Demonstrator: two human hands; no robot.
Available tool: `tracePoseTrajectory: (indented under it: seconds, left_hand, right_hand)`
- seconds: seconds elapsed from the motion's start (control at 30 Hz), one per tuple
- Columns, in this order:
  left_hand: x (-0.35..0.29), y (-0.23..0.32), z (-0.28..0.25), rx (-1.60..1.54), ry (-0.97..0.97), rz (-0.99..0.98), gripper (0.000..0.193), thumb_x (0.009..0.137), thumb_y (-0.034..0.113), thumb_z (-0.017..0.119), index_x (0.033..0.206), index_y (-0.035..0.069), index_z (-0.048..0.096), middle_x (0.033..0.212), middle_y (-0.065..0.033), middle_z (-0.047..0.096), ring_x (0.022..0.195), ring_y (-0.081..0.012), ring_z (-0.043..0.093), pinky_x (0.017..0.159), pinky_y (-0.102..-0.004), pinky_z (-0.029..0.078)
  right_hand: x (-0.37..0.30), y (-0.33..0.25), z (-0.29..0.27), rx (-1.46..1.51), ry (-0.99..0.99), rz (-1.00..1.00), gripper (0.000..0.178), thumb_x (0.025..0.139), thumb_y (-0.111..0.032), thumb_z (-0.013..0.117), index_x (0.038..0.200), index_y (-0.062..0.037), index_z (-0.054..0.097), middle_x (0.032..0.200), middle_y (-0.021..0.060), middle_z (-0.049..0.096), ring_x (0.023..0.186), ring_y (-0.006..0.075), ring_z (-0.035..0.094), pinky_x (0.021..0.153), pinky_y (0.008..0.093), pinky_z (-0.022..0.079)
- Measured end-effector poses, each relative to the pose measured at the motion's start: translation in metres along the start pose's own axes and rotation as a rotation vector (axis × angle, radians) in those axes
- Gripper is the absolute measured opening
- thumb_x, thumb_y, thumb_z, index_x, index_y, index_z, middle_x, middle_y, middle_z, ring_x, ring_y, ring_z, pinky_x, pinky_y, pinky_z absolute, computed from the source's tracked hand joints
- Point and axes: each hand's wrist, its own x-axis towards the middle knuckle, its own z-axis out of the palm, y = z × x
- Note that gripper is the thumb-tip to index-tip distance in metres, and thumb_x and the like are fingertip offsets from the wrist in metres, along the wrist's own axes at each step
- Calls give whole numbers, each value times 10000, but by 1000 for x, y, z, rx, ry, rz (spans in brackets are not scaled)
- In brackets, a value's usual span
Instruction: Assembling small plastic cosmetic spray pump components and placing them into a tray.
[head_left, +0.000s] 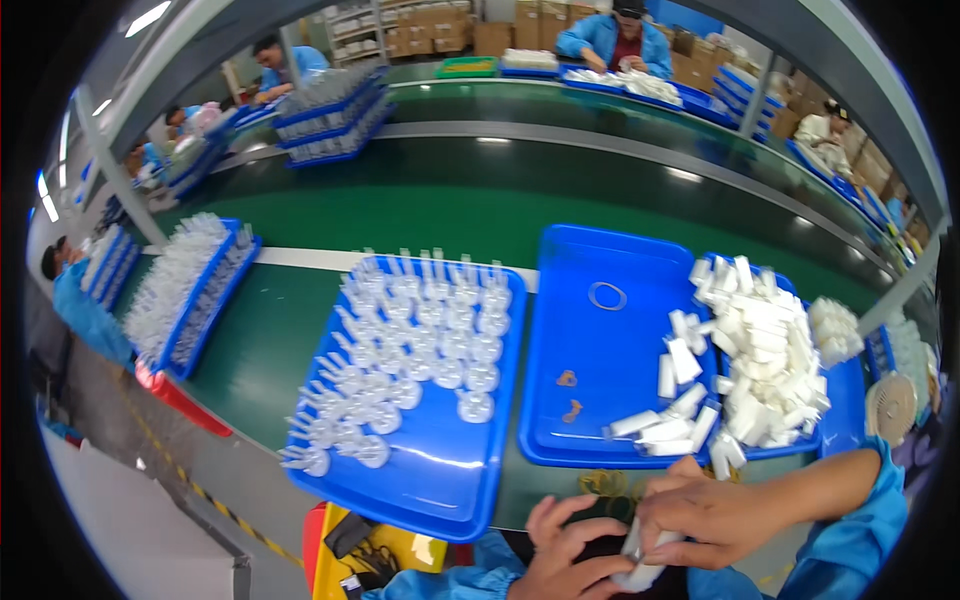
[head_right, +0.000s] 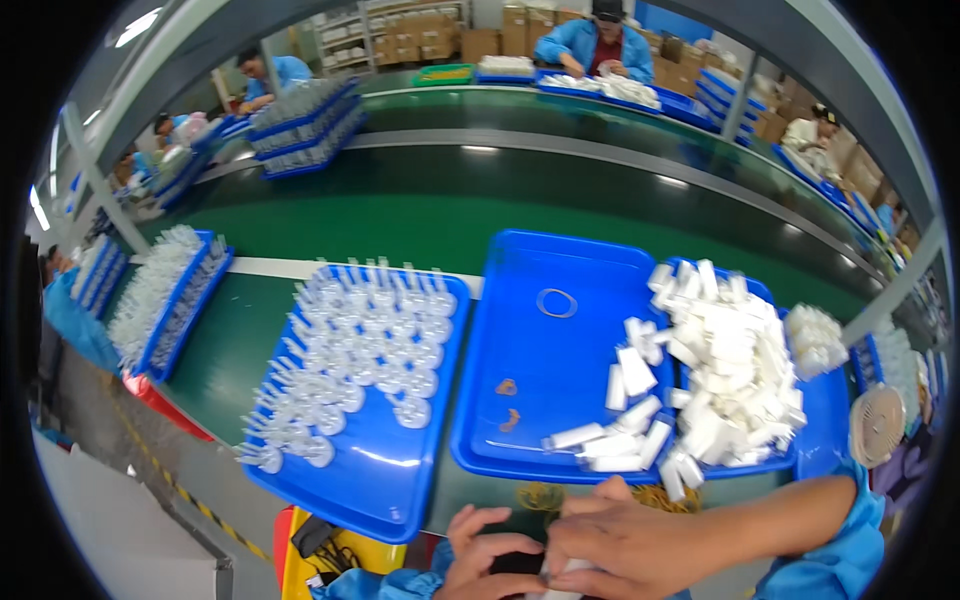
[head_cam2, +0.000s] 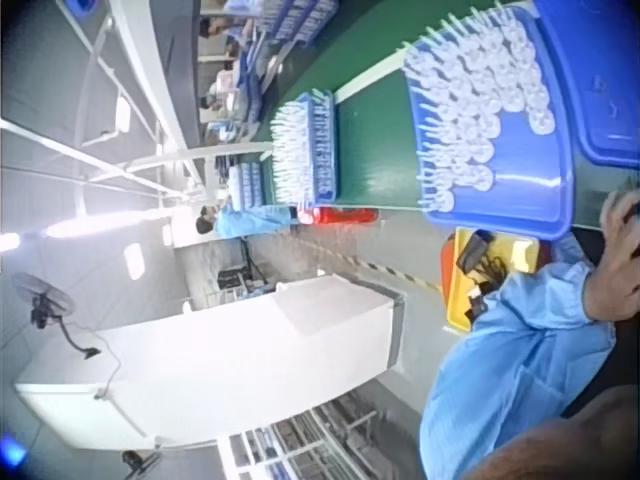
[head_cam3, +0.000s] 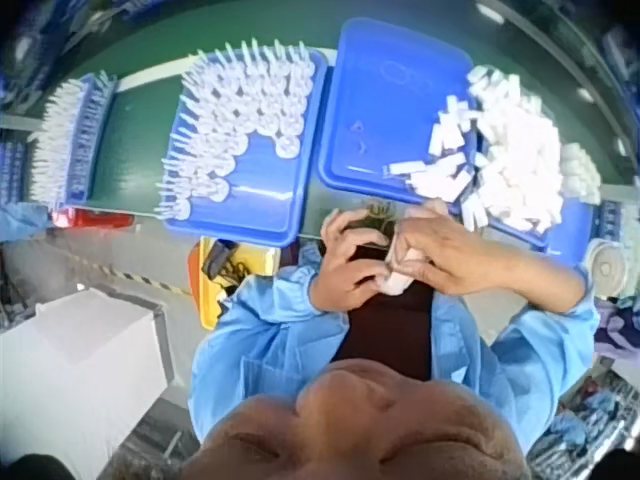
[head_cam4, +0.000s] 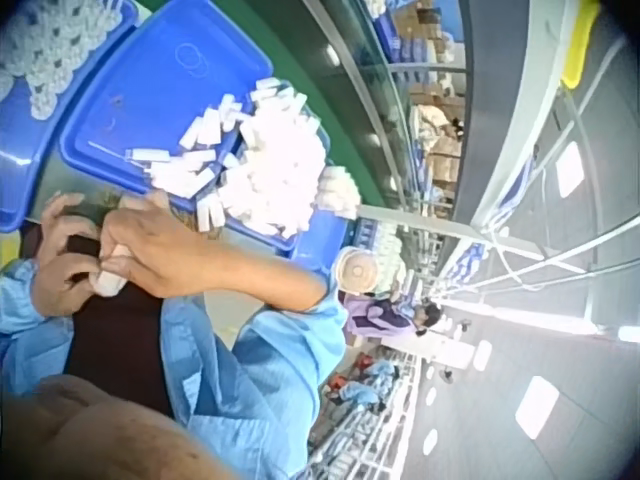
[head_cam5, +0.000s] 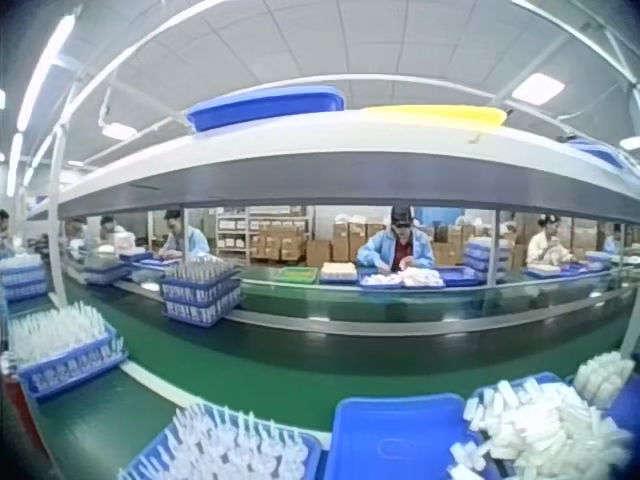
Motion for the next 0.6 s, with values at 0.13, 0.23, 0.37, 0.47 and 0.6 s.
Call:
tracePoseTrajectory:
  seconds: [0.13, 0.23, 0.37, 0.47, 0.6]
  left_hand:
    - [7, -4, -7, -118, 15, -109, 139, 719, 176, 691, 803, 96, 613, 1006, -107, 592, 1137, -401, 436, 974, -514, 268]
    - [10, -6, -6, -202, 73, -190, 170, 723, 96, 702, 841, 70, 581, 1027, -143, 600, 1152, -412, 435, 997, -519, 258]
    - [6, -7, -1, -204, 120, -222, 209, 699, 49, 719, 855, 56, 580, 989, -136, 600, 1141, -388, 444, 980, -509, 290]
    - [8, -3, -4, -189, 123, -252, 199, 679, 28, 725, 837, 51, 606, 940, -115, 605, 1094, -368, 473, 963, -496, 311]
    - [13, 1, -12, -121, 107, -213, 169, 660, 28, 729, 802, 49, 640, 884, -102, 615, 1029, -354, 505, 957, -488, 316]
  right_hand:
    - [2, 15, -1, -12, 138, -25, 336, 849, -225, 595, 1104, -87, 425, 1062, 90, 505, 951, 244, 507, 841, 367, 337]
    - [11, 20, -37, -6, 210, 257, 391, 829, -236, 631, 1103, -35, 438, 1004, 127, 525, 885, 264, 542, 746, 338, 445]
    - [24, 64, -44, -686, 108, 172, 246, 782, -153, 612, 974, -22, 531, 926, 131, 573, 846, 305, 611, 682, 403, 499]
    - [46, 85, -31, -768, -28, 345, 191, 769, -90, 581, 941, -13, 552, 910, 137, 572, 834, 309, 610, 671, 405, 503]
    - [58, 88, -38, -815, 49, 286, 174, 765, -74, 577, 923, -3, 568, 891, 145, 568, 802, 313, 613, 661, 400, 507]
